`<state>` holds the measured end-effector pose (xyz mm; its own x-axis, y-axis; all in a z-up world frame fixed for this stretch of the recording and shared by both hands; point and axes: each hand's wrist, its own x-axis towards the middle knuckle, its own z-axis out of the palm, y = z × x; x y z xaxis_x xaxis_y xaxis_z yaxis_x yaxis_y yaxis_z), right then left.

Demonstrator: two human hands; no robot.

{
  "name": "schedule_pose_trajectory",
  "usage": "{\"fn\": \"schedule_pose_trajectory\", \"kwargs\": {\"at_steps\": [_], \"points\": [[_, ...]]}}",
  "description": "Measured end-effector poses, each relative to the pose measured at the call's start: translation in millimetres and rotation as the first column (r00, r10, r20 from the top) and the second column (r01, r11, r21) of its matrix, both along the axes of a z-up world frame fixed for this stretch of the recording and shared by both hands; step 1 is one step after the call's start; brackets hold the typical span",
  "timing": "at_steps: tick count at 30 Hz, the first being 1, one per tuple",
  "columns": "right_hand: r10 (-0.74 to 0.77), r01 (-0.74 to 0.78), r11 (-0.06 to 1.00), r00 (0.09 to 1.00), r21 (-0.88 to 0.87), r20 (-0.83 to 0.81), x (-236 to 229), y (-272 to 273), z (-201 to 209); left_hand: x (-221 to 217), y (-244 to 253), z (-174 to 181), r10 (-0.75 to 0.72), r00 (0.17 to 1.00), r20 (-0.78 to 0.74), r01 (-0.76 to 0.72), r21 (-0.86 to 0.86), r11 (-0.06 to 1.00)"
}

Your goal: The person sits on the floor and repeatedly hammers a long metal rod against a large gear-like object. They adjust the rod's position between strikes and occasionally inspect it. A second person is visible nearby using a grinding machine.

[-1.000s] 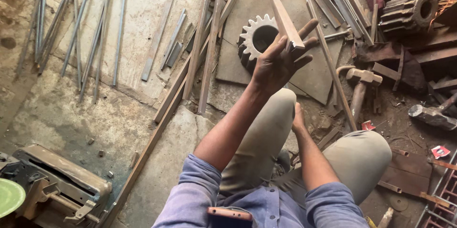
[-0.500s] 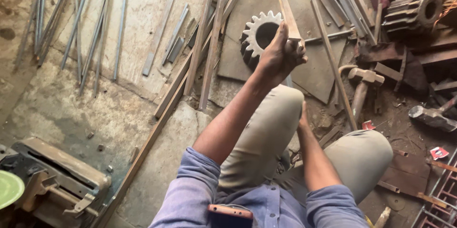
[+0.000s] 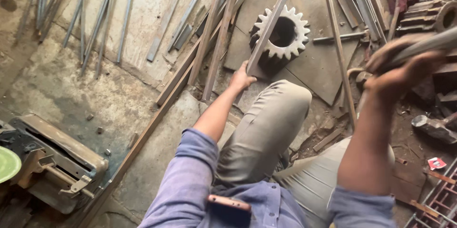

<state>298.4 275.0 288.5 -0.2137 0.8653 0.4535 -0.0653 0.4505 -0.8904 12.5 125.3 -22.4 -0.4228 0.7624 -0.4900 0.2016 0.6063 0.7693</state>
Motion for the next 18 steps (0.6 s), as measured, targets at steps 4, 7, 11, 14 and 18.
{"fn": "schedule_pose_trajectory", "kwargs": {"at_steps": [4, 7, 11, 14, 18], "points": [[0.151, -0.121, 0.982, 0.964, 0.145, -0.218, -42, 38, 17, -5, 21, 8, 0.037, 0.982, 0.186, -0.027, -0.054, 0.998], [0.032, -0.032, 0.999, 0.999, 0.021, 0.018, -65, 36, -53, -8, 14, 2, 0.031, 0.959, 0.283, -0.028, -0.016, 0.999], [0.071, 0.217, 0.955, 0.499, -0.204, 0.864, -64, -15, -155, -12, -4, -15, 0.03, 0.883, 0.468, -0.037, 0.005, 0.999], [0.185, 0.273, 0.889, 0.518, -0.367, 0.835, -45, -37, -188, -12, -14, -22, 0.005, 0.866, 0.499, -0.023, 0.028, 0.999], [0.133, 0.093, 0.891, 0.883, -0.445, 0.451, -46, -25, -162, -10, -42, -12, -0.003, 0.873, 0.488, -0.013, 0.03, 0.999]]}}
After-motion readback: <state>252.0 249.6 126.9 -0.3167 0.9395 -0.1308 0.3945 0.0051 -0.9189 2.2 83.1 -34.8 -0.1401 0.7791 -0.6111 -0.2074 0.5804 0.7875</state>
